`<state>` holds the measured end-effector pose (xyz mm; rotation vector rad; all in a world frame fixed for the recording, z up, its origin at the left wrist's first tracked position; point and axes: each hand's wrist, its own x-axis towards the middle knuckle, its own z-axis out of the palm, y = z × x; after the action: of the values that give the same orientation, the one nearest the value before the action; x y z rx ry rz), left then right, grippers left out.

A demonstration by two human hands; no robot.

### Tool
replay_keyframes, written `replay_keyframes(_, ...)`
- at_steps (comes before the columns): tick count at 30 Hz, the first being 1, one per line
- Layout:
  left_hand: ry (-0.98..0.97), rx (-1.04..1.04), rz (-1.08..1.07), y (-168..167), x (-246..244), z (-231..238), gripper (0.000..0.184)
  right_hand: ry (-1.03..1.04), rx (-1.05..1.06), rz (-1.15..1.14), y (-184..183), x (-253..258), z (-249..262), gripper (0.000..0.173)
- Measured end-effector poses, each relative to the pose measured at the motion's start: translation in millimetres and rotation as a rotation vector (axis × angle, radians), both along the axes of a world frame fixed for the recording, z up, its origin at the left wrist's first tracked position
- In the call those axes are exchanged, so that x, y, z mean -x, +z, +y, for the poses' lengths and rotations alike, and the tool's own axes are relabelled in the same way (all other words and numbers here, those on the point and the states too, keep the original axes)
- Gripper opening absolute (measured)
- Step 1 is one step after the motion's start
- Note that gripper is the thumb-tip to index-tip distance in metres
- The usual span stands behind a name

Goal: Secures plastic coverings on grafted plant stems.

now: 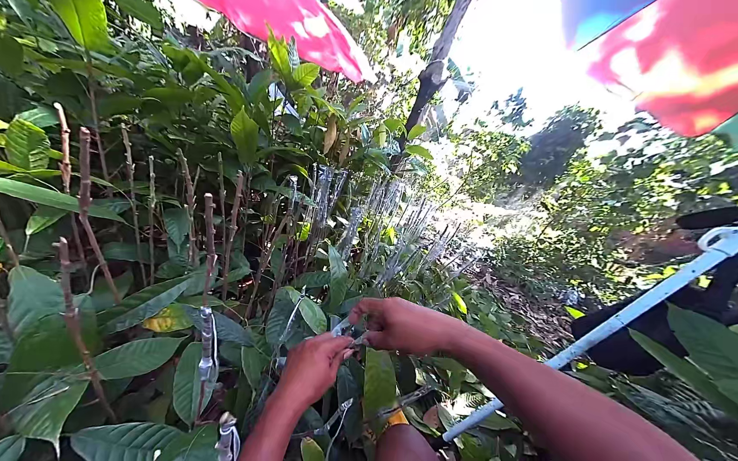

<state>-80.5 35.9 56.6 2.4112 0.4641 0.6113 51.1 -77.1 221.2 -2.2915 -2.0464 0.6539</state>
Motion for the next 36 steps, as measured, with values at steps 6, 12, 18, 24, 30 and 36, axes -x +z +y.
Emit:
replay_keyframes(6,-0.198,-0.056,0.033,1,7,6,0.032,0.253,-0.183,-0.073,-25,-46,25,0.018)
replay_keyframes(12,-0.124,0.139,-0.262,-13,14,27,0.032,0.041,-0.299,0.23,-77,-70,7,0.028)
replay_keyframes(18,-0.085,0.022,-0.089,0,7,12,0.03,0.346,-0.317,-0.468,-42,13,-13,0.019)
replay_keyframes(24,0.027,0.257,-0.331,-5,9,7,0.02,0.202,-0.306,0.014,-91,-51,33,0.032)
replay_keyframes(30,0.218,0.489,-0.516,-4,3,15,0.012,0.377,-0.449,-0.068,-141,27,-2,0.016)
replay_keyframes(36,0.116,0.272,-0.483,-16,1,10,0.02,0.402,-0.626,-0.286,-61,32,17,0.014)
